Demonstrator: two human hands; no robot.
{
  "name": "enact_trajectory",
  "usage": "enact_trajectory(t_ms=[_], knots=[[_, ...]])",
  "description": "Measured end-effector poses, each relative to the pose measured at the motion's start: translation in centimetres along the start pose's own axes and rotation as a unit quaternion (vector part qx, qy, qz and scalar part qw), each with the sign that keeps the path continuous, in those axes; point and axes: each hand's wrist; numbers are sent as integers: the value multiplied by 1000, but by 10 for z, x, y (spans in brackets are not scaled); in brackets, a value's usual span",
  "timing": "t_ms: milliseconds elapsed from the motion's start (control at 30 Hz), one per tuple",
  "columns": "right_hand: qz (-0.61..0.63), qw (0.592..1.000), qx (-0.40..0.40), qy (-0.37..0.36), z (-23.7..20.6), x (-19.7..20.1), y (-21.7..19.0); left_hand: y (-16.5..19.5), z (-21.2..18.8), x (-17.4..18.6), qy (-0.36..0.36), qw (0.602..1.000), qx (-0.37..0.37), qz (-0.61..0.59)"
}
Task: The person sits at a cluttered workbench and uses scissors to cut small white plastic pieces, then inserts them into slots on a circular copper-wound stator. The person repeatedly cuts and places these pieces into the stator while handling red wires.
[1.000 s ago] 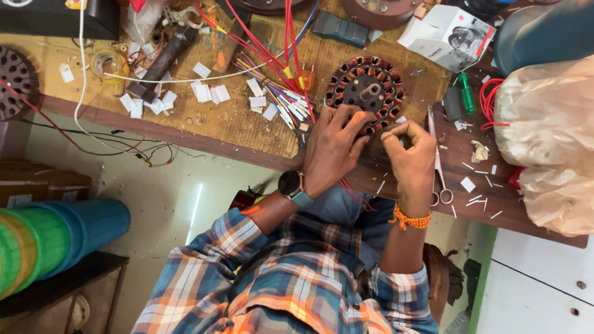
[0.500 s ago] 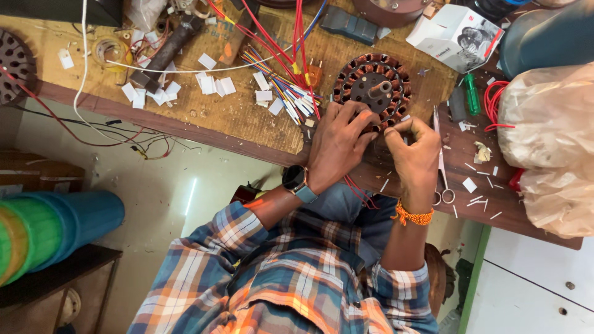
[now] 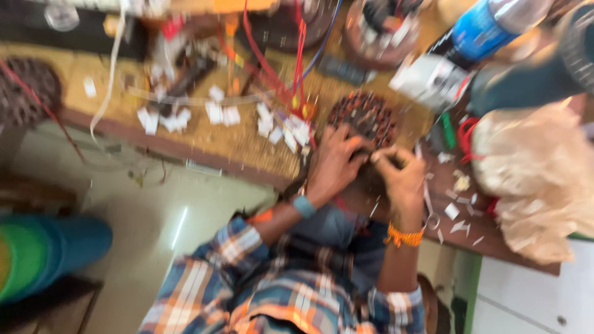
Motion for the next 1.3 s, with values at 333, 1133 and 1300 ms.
enact_trajectory(t_ms=[333,1133,1300], knots=[[-5,999,-31,-10,14,7,-14,18,18,9,3,999,16,31],[-281,942,144,-112,-42,50,-23,50,14,9,-32,998,22,54],[-245,951,35,-184,-57,52,-26,53,12,1,-3,998,2,56]])
Point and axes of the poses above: each hand's wrist, its own z-axis towards the middle knuckle, its own x-axis out of the back of the hand, y = z × x, and after that the axes turned 10 degrees about -y, right-handed
